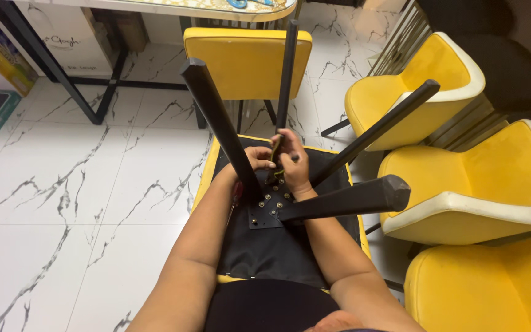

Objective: The person uses pliers and a screwdriver to tighten bolts on the underside of an overturned chair. They work on multiple fasteners at the leg joints, switching between tools to secure the chair frame.

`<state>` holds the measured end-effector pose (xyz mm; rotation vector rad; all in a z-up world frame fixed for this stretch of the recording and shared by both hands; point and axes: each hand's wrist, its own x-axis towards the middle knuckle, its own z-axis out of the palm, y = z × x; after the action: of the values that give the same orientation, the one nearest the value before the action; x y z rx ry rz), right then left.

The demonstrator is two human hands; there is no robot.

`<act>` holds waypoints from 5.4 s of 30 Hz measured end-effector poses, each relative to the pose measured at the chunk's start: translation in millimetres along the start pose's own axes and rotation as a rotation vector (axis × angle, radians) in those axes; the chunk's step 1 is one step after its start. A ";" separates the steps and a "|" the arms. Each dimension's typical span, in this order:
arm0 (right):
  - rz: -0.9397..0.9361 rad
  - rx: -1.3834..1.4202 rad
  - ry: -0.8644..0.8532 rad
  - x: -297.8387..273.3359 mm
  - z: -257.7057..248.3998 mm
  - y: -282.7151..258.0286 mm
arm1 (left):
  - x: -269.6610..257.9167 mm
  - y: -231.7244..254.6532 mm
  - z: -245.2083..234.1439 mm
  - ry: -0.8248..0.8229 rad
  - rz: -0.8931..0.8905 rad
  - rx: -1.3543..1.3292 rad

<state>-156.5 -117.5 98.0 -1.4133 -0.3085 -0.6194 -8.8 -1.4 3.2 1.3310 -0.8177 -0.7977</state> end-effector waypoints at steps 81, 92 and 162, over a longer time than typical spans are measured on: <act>0.477 0.357 -0.566 69.5 -9.8 -25.8 | -47.0 54.0 9.4 0.287 -0.056 0.231; 0.432 0.351 -0.532 55.1 -11.8 -13.1 | -38.8 25.2 -5.6 0.105 0.058 0.019; 0.290 -0.545 -0.101 -109.1 -69.9 -167.1 | -140.3 98.8 29.3 0.146 -0.638 1.150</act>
<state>-350.8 -167.9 164.4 -1.9733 -0.0040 -0.4046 -101.3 112.9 96.4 2.7321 -0.7435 -0.6875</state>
